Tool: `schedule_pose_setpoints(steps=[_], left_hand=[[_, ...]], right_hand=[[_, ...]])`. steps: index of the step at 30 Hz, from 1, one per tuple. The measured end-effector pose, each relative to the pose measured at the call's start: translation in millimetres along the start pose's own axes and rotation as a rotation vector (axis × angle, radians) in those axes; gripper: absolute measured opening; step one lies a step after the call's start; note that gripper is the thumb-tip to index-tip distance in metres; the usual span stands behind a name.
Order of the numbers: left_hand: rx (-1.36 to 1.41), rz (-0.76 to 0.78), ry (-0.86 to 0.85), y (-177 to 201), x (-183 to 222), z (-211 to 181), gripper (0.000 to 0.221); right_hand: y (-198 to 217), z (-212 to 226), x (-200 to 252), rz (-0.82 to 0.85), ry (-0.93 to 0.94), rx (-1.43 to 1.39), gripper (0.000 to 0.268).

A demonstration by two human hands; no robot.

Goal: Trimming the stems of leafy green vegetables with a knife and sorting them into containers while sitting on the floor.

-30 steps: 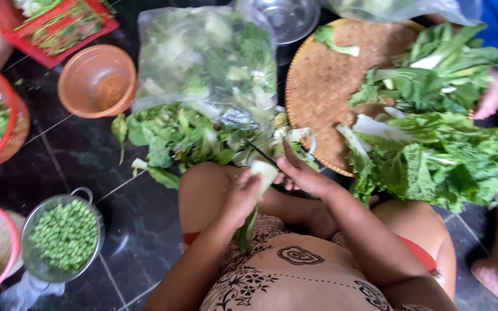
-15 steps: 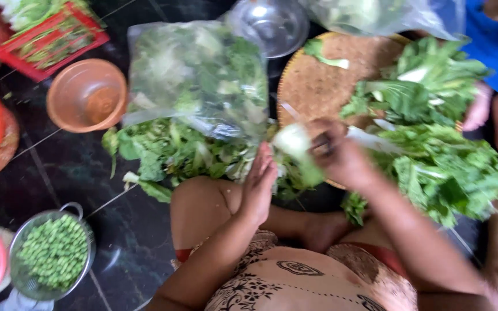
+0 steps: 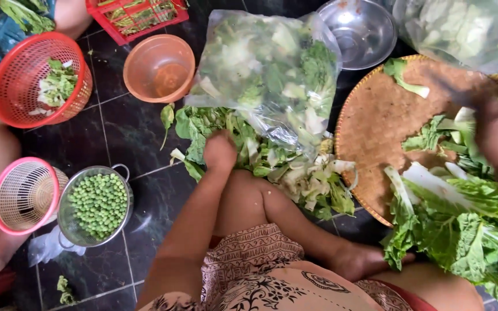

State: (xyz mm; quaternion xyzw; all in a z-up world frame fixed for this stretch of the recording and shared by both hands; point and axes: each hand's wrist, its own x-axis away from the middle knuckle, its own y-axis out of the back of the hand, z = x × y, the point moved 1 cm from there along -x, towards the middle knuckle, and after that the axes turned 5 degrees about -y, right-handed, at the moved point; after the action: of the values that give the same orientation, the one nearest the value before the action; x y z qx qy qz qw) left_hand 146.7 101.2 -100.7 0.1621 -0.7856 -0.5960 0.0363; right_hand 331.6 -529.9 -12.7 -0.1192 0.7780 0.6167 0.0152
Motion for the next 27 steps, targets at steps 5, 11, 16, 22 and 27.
schedule_pose_setpoints(steps=[5, 11, 16, 22, 27], left_hand=[[0.053, -0.049, 0.146, -39.8, -48.8, 20.5, 0.022], [0.213, 0.113, 0.294, -31.3, -46.8, 33.3, 0.039], [0.695, -0.192, 0.163, 38.3, 4.0, 30.0, 0.024], [1.18, 0.251, 0.362, 109.6, 78.4, -70.9, 0.028], [1.113, 0.555, 0.297, 112.5, 108.8, -100.3, 0.023]], right_hand=[[74.8, 150.0, 101.7, 0.033, 0.06, 0.205, 0.03], [113.5, 210.1, 152.8, 0.43, -0.126, -0.459, 0.042], [142.5, 257.4, 177.9, 0.558, -0.378, -1.322, 0.026], [159.6, 325.6, 189.4, 0.411, 0.102, -1.391, 0.063], [184.7, 320.1, 204.4, 0.469, 0.116, -1.205, 0.052]])
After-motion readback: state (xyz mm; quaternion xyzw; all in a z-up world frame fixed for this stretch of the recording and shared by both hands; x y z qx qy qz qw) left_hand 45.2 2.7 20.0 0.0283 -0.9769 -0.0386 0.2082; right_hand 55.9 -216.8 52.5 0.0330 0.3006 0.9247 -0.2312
